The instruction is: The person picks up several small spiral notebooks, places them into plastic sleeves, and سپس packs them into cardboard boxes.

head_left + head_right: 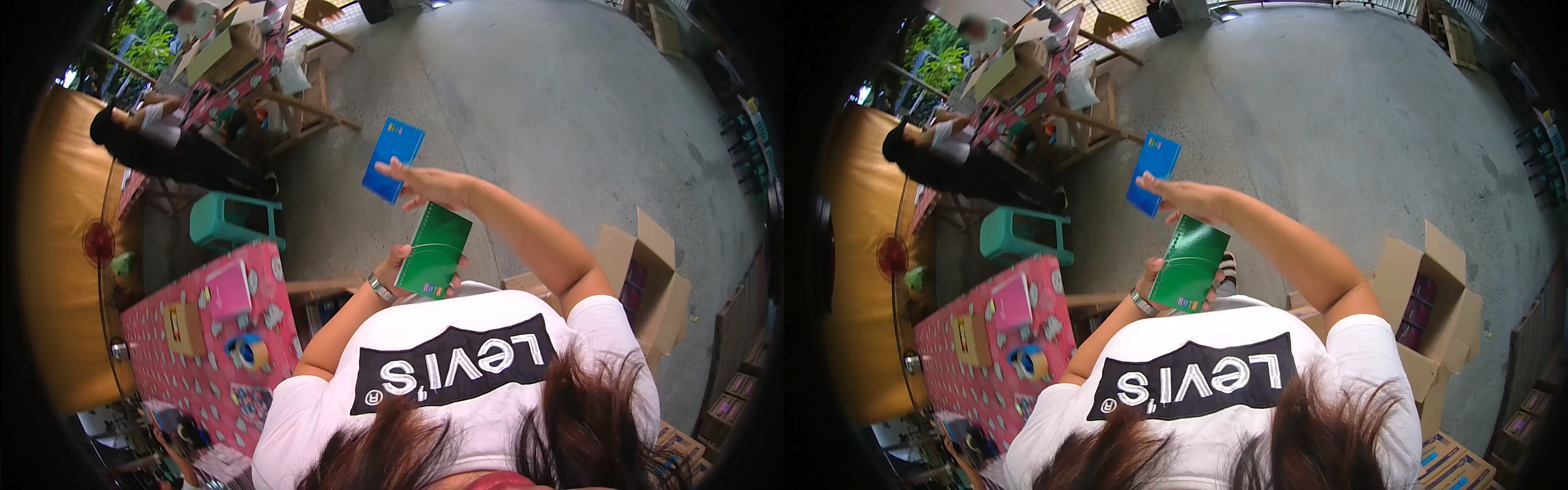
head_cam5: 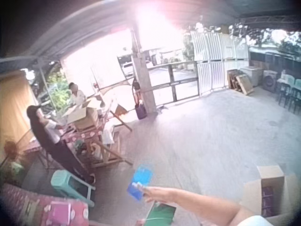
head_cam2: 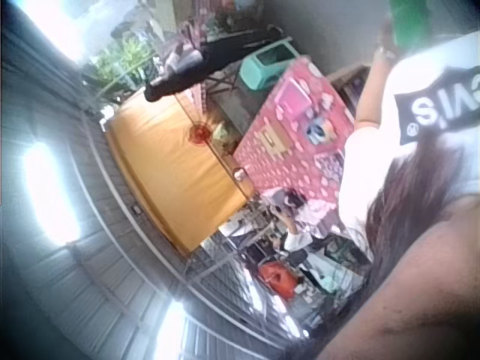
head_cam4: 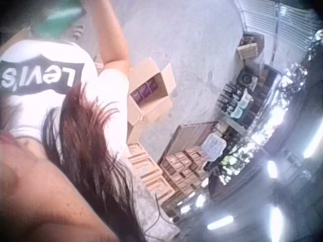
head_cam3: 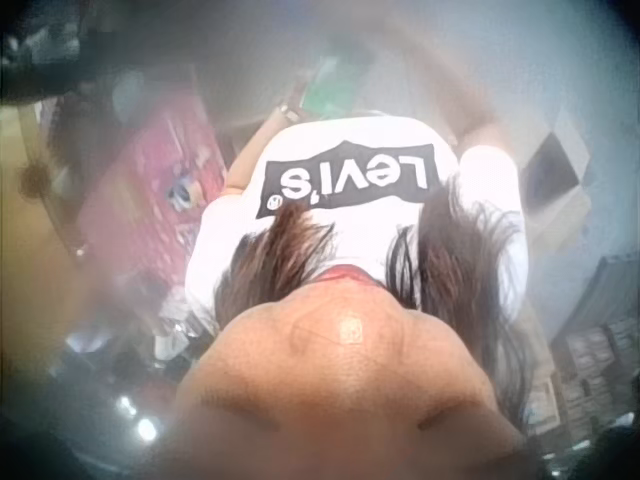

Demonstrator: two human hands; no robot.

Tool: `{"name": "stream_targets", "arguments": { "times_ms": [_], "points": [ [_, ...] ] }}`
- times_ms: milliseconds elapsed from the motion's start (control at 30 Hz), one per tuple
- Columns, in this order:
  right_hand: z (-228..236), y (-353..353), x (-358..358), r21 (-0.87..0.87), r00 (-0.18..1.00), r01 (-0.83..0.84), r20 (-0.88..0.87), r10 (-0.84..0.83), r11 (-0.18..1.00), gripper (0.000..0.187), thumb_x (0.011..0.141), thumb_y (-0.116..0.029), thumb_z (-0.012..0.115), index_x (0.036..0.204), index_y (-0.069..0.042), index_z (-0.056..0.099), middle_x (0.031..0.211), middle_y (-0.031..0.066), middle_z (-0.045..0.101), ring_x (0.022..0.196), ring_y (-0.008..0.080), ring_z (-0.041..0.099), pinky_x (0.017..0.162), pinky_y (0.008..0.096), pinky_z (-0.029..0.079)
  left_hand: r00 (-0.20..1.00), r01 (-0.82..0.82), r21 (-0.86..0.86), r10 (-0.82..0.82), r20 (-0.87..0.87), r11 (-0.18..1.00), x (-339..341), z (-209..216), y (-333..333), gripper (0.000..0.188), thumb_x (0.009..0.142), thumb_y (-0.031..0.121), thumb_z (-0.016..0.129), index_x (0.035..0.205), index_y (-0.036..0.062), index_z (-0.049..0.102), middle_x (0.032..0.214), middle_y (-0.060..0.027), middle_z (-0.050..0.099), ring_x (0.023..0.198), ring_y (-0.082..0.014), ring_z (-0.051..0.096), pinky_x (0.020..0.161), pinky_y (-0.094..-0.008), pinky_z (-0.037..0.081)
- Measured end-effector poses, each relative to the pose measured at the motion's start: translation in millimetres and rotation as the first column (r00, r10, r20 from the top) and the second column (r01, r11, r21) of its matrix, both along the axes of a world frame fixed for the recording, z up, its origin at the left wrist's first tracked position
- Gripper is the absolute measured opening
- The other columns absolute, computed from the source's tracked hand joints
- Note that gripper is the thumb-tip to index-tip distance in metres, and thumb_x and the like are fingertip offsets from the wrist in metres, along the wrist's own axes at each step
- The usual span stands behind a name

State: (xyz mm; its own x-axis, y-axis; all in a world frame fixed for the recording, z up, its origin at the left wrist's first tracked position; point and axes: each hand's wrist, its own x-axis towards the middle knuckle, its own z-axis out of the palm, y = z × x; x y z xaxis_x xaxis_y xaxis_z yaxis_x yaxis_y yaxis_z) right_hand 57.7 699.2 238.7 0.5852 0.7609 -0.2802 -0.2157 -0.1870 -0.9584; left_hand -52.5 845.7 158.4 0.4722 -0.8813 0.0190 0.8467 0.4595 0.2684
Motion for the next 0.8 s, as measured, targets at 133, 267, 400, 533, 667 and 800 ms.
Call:
{"name": "stream_targets", "arguments": {
  "times_ms": [133,267,400,533,667,800],
  "points": [
    [-5,-6,106,0.006,1.0,0.003,-0.019,-0.003,1.0,0.104,0.071,-0.09,0.022,0.146,-0.019,0.032,0.149,0.0211,0.026,0.132,0.0415,0.034,0.105,0.0518,0.032,0.983,0.185,-0.033,-0.184,0.024,0.982,129,9,-7,0.088,0.07,0.051,0.07,0.137,0.003,0.038,0.127,-0.0249,0.049,0.104,-0.0387,0.06,0.083,-0.0502,0.053],
    [16,-24,209,-0.055,0.983,0.096,-0.151,-0.103,0.994,0.089,0.08,-0.081,0.029,0.144,-0.019,0.036,0.149,0.0206,0.028,0.132,0.0389,0.035,0.106,0.0485,0.033,0.956,0.291,-0.109,-0.294,-0.008,0.95,247,7,-13,0.088,0.07,0.049,0.071,0.138,0.005,0.037,0.127,-0.0239,0.05,0.104,-0.0369,0.06,0.082,-0.0481,0.054],
    [-4,-69,325,0.158,0.92,0.368,0.085,-0.384,0.916,0.076,0.088,-0.069,0.037,0.141,-0.015,0.042,0.146,0.0198,0.033,0.13,0.0347,0.038,0.105,0.0449,0.033,0.955,0.293,-0.148,-0.296,0.004,0.944,364,10,-23,0.09,0.07,0.048,0.068,0.14,0.0037,0.032,0.121,-0.0273,0.049,0.097,-0.0368,0.061,0.08,-0.0476,0.054],
    [8,-112,436,0.074,0.925,0.286,0.24,-0.296,0.955,0.067,0.089,-0.056,0.05,0.137,-0.009,0.046,0.139,0.0162,0.044,0.127,0.0292,0.043,0.103,0.0392,0.037,0.977,0.211,-0.153,-0.209,0.026,0.965,485,2,-28,0.091,0.07,0.048,0.068,0.139,0.0019,0.032,0.121,-0.0284,0.049,0.097,-0.0369,0.061,0.079,-0.049,0.054],
    [22,-113,550,-0.002,0.974,0.087,0.211,-0.085,0.996,0.046,0.087,-0.035,0.066,0.121,-0.004,0.059,0.114,0.0084,0.062,0.106,0.0176,0.055,0.089,0.0286,0.044,0.991,0.126,-0.121,-0.12,0.054,0.985,595,15,-29,0.092,0.069,0.048,0.069,0.138,0.0002,0.033,0.12,-0.0294,0.049,0.096,-0.0372,0.062,0.078,-0.0499,0.054],
    [36,-88,670,-0.144,0.957,-0.082,0.266,0.119,0.986,0.027,0.085,-0.025,0.069,0.097,-0.001,0.067,0.084,0.0026,0.064,0.079,0.0103,0.055,0.071,0.0258,0.043,0.999,0.005,-0.122,0.0,0.038,0.992,692,25,-15,0.091,0.068,0.048,0.07,0.137,-0.0007,0.035,0.12,-0.0305,0.05,0.096,-0.0395,0.062,0.077,-0.0506,0.055]
  ]
}}
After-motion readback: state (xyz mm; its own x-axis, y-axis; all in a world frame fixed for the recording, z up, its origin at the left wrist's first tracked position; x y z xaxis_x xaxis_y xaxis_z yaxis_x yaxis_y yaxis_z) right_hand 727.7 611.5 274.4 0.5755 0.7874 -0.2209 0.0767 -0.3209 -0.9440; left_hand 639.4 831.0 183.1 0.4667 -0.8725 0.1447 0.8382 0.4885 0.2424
